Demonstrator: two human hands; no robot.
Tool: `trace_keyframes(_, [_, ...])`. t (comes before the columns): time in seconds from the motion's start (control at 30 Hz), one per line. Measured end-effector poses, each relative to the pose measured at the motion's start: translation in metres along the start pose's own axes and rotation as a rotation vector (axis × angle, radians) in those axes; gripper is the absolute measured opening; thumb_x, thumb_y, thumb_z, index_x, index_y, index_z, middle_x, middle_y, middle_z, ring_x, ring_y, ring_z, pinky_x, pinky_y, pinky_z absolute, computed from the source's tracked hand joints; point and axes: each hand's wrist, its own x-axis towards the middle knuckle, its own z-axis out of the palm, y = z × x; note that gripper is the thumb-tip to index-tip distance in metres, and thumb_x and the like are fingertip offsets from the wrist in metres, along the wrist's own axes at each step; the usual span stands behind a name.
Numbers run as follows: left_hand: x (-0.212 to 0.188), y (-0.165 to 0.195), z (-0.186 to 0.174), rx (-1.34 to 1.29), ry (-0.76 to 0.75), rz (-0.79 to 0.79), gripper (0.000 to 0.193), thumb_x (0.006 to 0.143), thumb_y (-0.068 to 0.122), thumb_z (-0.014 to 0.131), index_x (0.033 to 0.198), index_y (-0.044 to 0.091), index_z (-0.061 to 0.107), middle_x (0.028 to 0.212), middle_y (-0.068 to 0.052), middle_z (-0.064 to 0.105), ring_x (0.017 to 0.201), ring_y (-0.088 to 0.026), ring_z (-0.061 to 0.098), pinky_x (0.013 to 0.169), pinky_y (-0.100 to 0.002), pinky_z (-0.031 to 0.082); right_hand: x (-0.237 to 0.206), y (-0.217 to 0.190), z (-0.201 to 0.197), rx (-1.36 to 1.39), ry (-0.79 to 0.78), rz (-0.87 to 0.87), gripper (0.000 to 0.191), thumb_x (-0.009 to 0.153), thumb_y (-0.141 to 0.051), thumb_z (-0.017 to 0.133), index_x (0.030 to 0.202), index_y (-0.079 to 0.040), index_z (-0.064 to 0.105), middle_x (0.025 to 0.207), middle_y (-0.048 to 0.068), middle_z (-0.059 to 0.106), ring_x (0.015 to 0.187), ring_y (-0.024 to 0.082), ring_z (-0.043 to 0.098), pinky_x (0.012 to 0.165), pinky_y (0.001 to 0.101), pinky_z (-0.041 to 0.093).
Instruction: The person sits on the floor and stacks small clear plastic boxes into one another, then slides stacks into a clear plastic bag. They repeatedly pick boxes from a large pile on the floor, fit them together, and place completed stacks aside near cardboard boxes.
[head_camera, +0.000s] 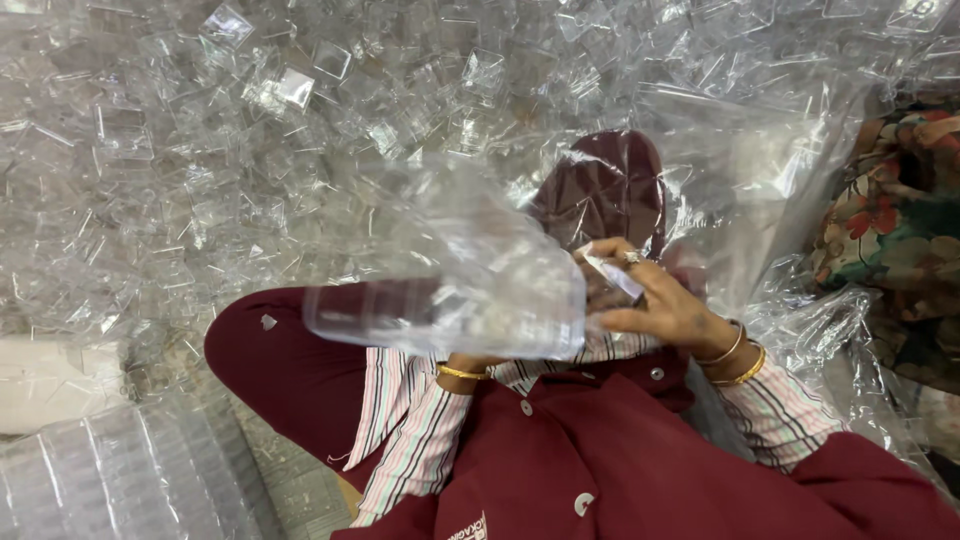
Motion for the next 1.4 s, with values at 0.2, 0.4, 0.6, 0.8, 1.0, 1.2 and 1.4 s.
trace_keyframes(0.2, [-0.011, -0.002, 0.005, 0.009, -0.015, -0.004, 0.095, 0.077, 0.029, 0.091, 0.156, 0.011, 0.042, 0.153, -0.003, 0.051, 0.139, -0.019, 0.05, 0.12, -0.037, 0.044, 0.009, 0.002, -0.011, -0.101, 0.186, 0.22, 0.023, 0.101, -0.008, 0.07, 0.118, 0.008, 0.07, 0.109, 0.013, 0.063, 0.081, 0.02, 0.05, 0.07, 0.0357, 0.043])
trace_keyframes(0.4, [-0.02, 0.001, 0.013, 0.027, -0.086, -0.03, 0.094, 0.077, 0.029, 0.091, 0.155, 0.011, 0.042, 0.152, -0.004, 0.052, 0.139, -0.02, 0.051, 0.12, -0.038, 0.044, 0.011, 0.025, -0.013, 0.189, 0.104, 0.246, 0.04, 0.089, -0.009, 0.07, 0.128, -0.006, 0.058, 0.109, 0.007, 0.068, 0.099, 0.013, 0.068, 0.088, 0.0308, 0.058])
trace_keyframes(0.6, [-0.02, 0.003, 0.016, 0.021, -0.095, -0.022, 0.093, 0.078, 0.029, 0.091, 0.155, 0.01, 0.043, 0.152, -0.004, 0.053, 0.139, -0.02, 0.052, 0.12, -0.038, 0.045, 0.021, 0.085, 0.005, 0.418, 0.101, 0.287, 0.038, 0.097, -0.008, 0.071, 0.128, 0.014, 0.065, 0.12, 0.017, 0.072, 0.104, 0.021, 0.069, 0.09, 0.0352, 0.058])
trace_keyframes(0.8, [-0.025, -0.002, -0.01, 0.031, 0.143, 0.051, 0.093, 0.078, 0.029, 0.09, 0.155, 0.01, 0.043, 0.151, -0.004, 0.053, 0.139, -0.02, 0.052, 0.12, -0.039, 0.045, 0.02, 0.07, -0.013, 0.276, -0.043, -0.058, 0.011, 0.102, -0.003, 0.068, 0.106, 0.006, 0.072, 0.099, 0.005, 0.069, 0.089, 0.012, 0.066, 0.081, 0.0279, 0.056])
trace_keyframes(1.0, [-0.067, -0.007, -0.037, 0.054, 0.307, 0.038, 0.092, 0.078, 0.029, 0.09, 0.155, 0.01, 0.043, 0.151, -0.005, 0.054, 0.138, -0.021, 0.053, 0.12, -0.039, 0.045, 0.032, 0.038, 0.009, -0.196, 0.376, -0.11, 0.023, 0.095, 0.004, 0.073, 0.088, -0.002, 0.052, 0.118, 0.006, 0.067, 0.073, 0.006, 0.047, 0.063, 0.0224, 0.044])
trace_keyframes(1.2, [-0.103, -0.012, -0.044, 0.055, 0.39, 0.026, 0.091, 0.079, 0.029, 0.09, 0.155, 0.01, 0.044, 0.15, -0.005, 0.054, 0.138, -0.021, 0.053, 0.12, -0.04, 0.046, 0.04, 0.042, 0.016, 0.224, 0.291, -0.032, 0.027, 0.096, -0.006, 0.063, 0.12, -0.015, 0.056, 0.088, 0.005, 0.07, 0.066, 0.005, 0.06, 0.058, 0.021, 0.049])
trace_keyframes(1.4, [-0.118, -0.012, -0.049, 0.064, 0.438, 0.035, 0.091, 0.079, 0.029, 0.089, 0.155, 0.009, 0.044, 0.149, -0.005, 0.055, 0.138, -0.021, 0.054, 0.119, -0.04, 0.046, 0.045, 0.052, 0.027, 0.471, 0.253, -0.173, 0.029, 0.114, -0.008, 0.06, 0.086, -0.006, 0.069, 0.074, -0.002, 0.064, 0.062, 0.0, 0.055, 0.053, 0.0149, 0.041])
